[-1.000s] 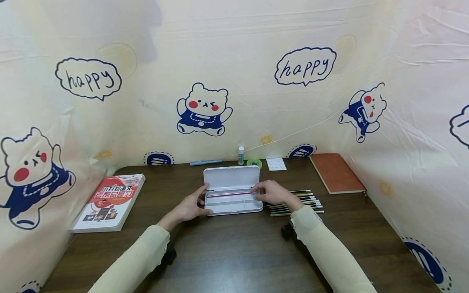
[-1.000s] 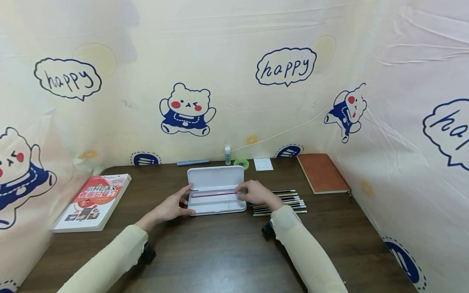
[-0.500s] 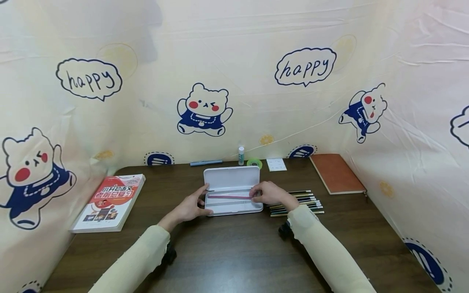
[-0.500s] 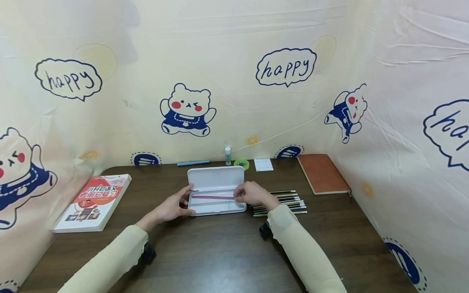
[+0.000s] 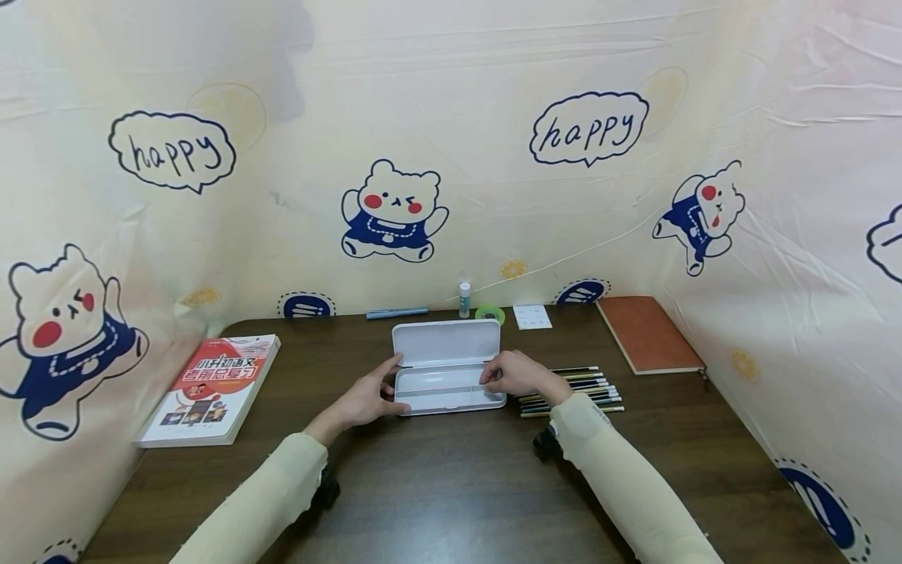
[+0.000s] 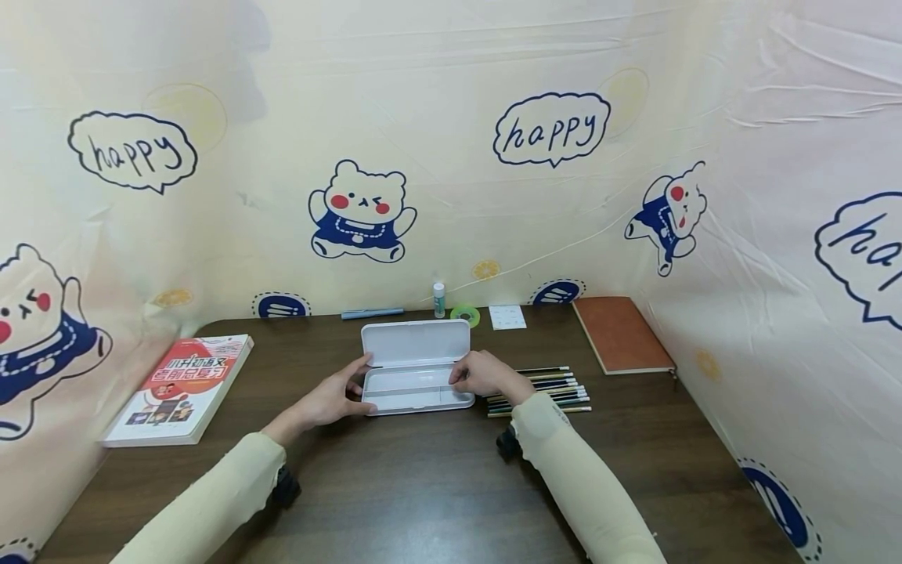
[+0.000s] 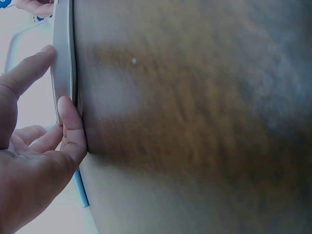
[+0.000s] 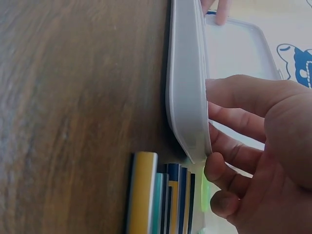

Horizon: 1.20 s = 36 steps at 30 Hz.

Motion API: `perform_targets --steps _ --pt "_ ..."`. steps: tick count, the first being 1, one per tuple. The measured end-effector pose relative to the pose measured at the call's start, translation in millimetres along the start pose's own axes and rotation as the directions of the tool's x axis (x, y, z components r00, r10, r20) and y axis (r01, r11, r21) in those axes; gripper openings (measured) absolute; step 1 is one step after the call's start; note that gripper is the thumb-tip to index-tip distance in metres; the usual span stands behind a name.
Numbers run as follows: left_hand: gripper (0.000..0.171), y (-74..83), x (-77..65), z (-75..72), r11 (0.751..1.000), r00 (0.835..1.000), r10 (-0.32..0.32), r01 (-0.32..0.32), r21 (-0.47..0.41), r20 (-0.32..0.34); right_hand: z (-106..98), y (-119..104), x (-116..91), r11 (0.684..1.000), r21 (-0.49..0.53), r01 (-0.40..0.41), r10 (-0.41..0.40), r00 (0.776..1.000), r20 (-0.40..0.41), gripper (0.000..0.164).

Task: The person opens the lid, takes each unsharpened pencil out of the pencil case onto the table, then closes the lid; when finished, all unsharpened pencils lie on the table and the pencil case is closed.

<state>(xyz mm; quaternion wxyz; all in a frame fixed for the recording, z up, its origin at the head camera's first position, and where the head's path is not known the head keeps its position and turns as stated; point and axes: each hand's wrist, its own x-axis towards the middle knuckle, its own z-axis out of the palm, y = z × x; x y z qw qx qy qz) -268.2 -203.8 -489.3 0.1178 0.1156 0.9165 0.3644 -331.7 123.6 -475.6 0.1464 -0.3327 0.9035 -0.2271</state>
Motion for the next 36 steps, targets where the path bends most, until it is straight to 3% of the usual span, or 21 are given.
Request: perform_targets --steps 13,36 --pt "0.103 1.4 0.7 0.2 1.0 1.0 -0.007 0.007 -0.006 -0.012 -0.6 -4.8 -0.6 0.999 0.016 -0.041 0.04 0.999 0.013 0.008" --pt "0.104 -0.1 1.3 0.2 1.0 1.0 -0.017 0.017 -0.011 -0.01 -1.3 -1.1 -3.9 0.997 0.06 -0.041 0.046 0.996 -0.082 0.01"
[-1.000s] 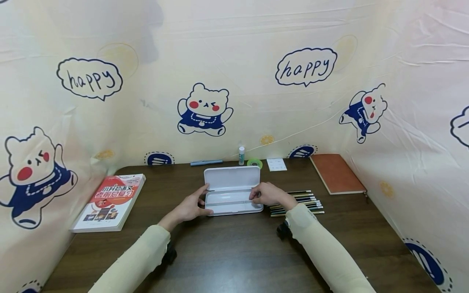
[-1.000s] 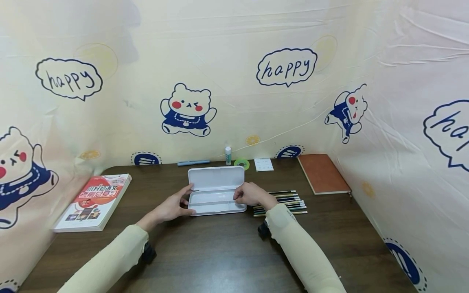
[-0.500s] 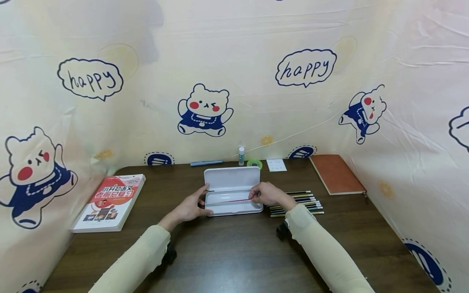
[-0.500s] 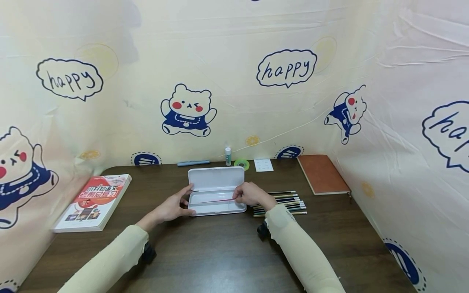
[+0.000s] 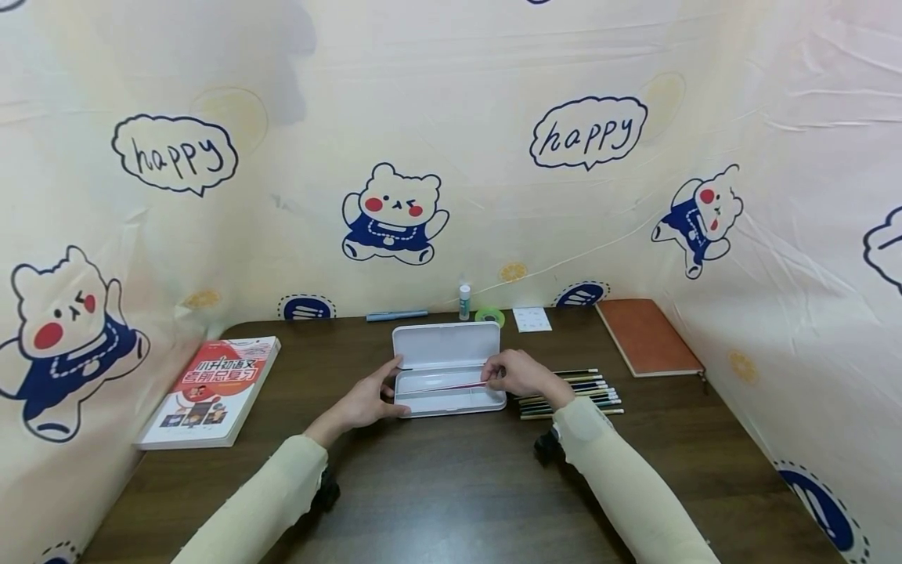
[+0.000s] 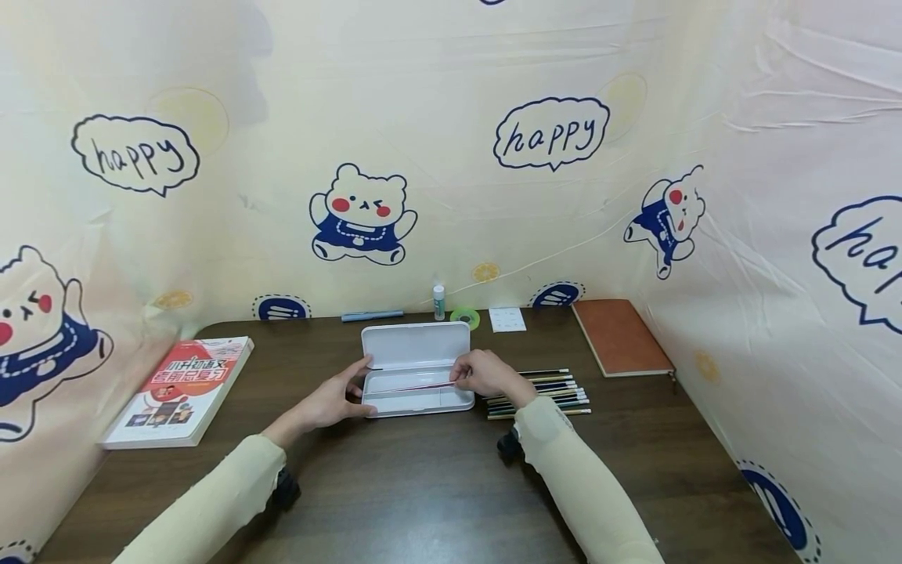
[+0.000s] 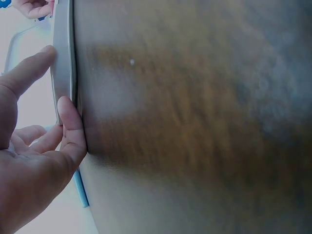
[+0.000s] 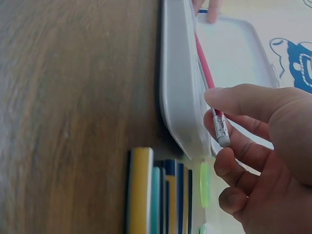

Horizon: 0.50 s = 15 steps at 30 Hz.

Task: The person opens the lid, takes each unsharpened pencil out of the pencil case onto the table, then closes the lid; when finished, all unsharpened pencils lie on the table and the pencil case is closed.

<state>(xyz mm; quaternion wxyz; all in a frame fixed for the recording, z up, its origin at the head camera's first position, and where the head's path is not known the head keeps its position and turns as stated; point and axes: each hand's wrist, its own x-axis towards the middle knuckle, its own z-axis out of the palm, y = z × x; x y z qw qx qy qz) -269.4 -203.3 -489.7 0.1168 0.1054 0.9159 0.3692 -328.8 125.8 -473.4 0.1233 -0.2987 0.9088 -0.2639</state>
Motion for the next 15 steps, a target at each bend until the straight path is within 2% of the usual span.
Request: perform_targets --steps 10,15 --pt "0.103 1.9 -1.2 -1.0 1.0 1.0 -0.003 0.003 0.0 0.001 -19 16 -23 0.997 0.056 0.052 -0.05 0.998 -0.04 0.004" --pt "0.103 1.2 -0.9 -0.2 1.0 1.0 -0.002 0.002 0.006 0.0 -30 23 -40 0.996 0.064 0.061 -0.058 0.997 -0.052 0.006"
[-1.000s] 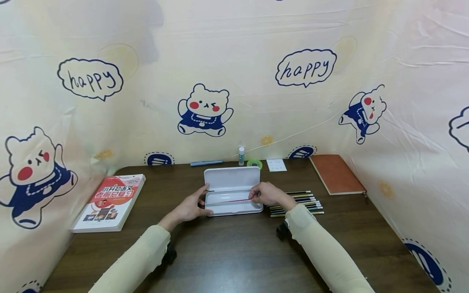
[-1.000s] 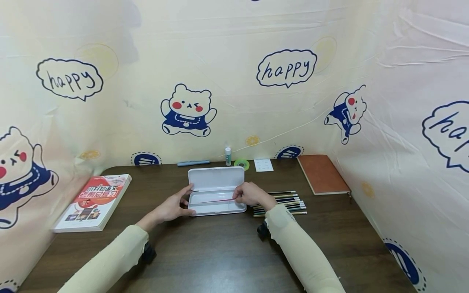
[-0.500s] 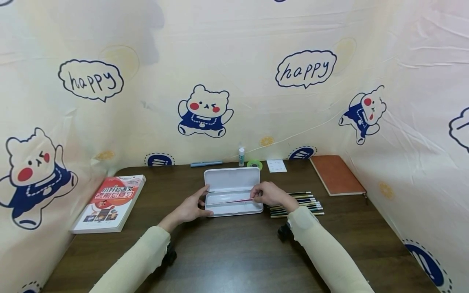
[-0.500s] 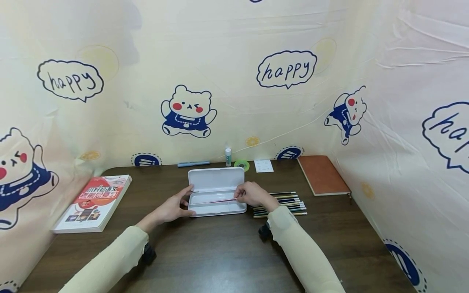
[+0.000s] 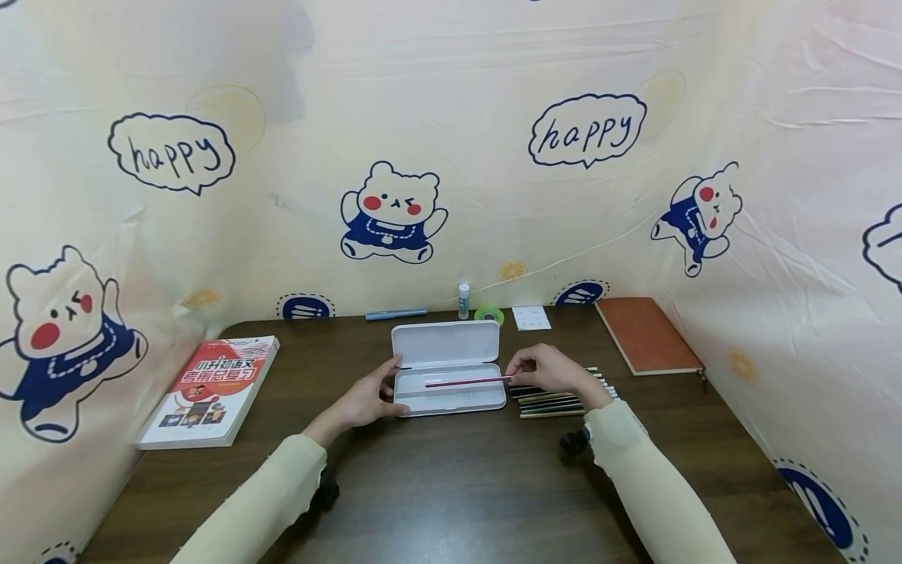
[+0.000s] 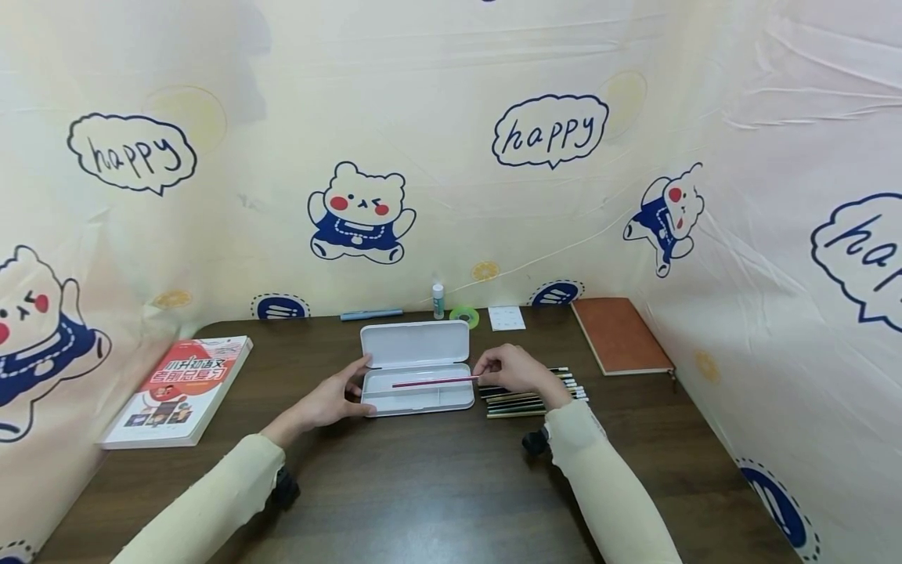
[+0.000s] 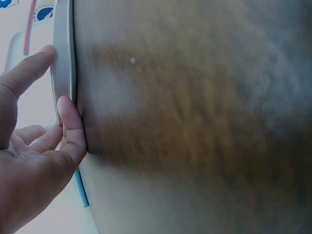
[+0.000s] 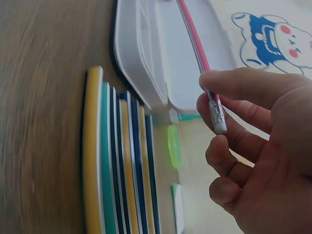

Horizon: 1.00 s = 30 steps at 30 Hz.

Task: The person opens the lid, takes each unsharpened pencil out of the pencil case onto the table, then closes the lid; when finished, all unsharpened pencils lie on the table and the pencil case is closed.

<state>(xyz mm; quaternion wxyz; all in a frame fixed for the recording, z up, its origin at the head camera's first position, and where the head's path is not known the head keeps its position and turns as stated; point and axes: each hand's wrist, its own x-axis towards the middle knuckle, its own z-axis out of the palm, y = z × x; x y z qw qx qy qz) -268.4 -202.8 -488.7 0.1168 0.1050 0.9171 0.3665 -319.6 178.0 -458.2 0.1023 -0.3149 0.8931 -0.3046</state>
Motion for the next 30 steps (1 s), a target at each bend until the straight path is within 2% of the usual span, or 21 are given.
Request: perform_targets --steps 5,20,27,30 --pt "0.103 -0.3 0.3 -0.3 1.0 1.0 0.007 -0.007 -0.002 0.001 -11 7 -19 0.999 0.026 -0.041 0.042 0.999 -0.015 0.005" --pt "0.102 -0.1 -0.4 -0.9 1.0 1.0 0.01 -0.01 0.009 0.004 -33 47 -83 0.987 0.04 -0.155 0.157 0.985 -0.071 0.007" --pt "0.103 0.0 0.1 -1.0 1.0 1.0 0.017 -0.017 0.005 0.008 -37 60 -111 0.971 0.107 -0.215 0.22 0.974 -0.046 0.007" --pt "0.103 -0.1 0.0 -1.2 1.0 1.0 0.019 -0.019 0.006 0.011 -38 66 -118 0.971 0.092 -0.219 0.223 0.974 -0.035 0.006"
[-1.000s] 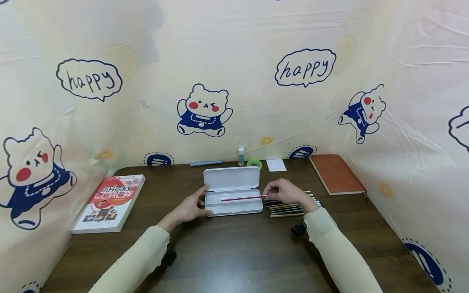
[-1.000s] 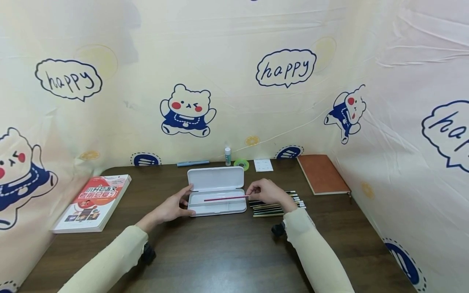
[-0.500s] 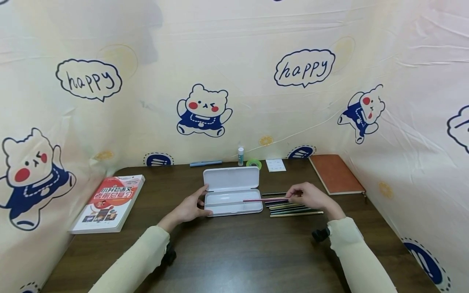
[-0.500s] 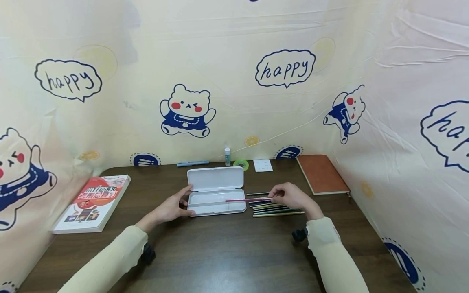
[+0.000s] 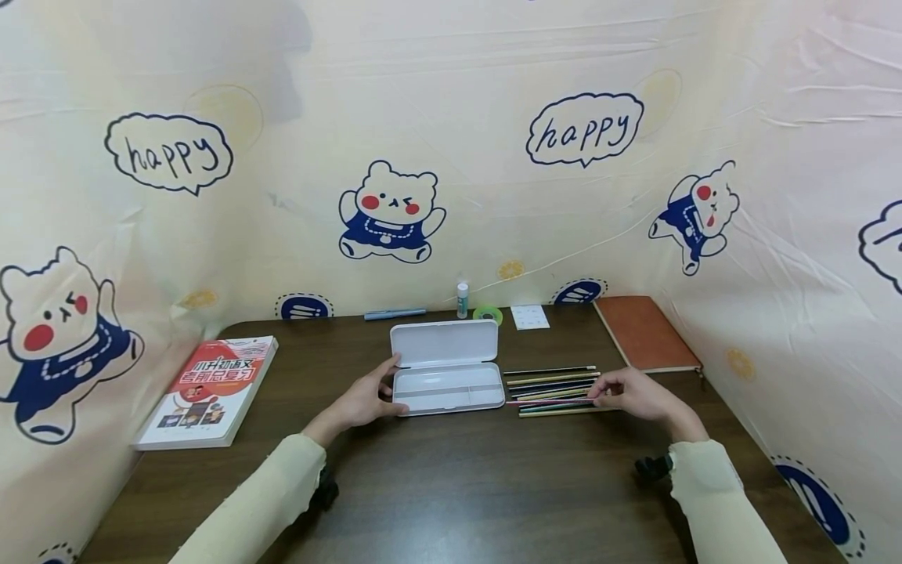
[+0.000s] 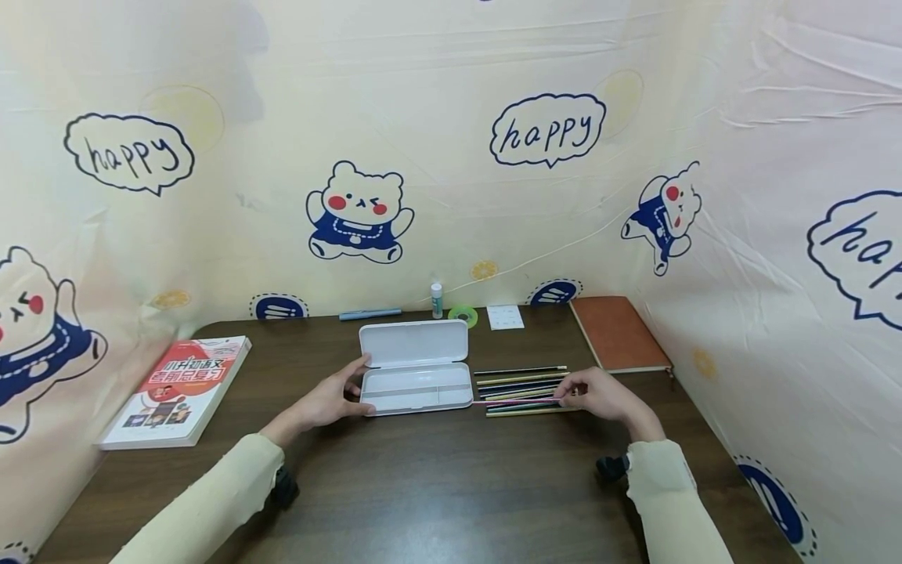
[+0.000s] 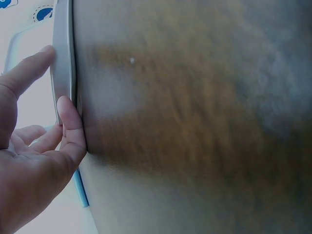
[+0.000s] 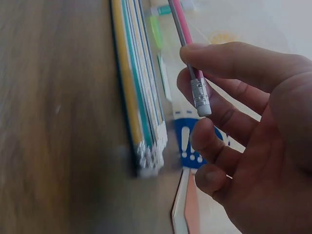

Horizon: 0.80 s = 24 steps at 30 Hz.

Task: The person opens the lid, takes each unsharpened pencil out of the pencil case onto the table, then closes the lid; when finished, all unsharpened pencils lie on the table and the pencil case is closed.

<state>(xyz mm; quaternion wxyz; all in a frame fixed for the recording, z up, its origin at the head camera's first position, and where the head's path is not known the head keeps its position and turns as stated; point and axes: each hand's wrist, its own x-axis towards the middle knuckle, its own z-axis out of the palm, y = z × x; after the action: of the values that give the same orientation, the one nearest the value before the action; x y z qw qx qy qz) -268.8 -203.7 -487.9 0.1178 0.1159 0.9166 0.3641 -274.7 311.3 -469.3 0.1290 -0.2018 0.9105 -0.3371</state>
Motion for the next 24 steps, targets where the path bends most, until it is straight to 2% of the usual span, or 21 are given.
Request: perform_targets --steps 5,9,24 --pt "0.103 -0.5 0.0 -0.2 1.0 1.0 -0.003 0.003 -0.005 -0.005 0 13 -5 0.998 -0.044 0.038 -0.037 0.999 0.012 0.006" --pt "0.104 -0.4 -0.4 0.1 1.0 1.0 0.003 -0.003 -0.006 -0.004 1 20 -6 0.999 -0.038 0.039 -0.038 0.999 0.026 0.003" --pt "0.103 -1.8 1.4 0.0 1.0 1.0 0.001 -0.001 -0.004 0.005 5 25 -5 0.996 -0.08 0.035 -0.034 0.999 0.006 0.01"
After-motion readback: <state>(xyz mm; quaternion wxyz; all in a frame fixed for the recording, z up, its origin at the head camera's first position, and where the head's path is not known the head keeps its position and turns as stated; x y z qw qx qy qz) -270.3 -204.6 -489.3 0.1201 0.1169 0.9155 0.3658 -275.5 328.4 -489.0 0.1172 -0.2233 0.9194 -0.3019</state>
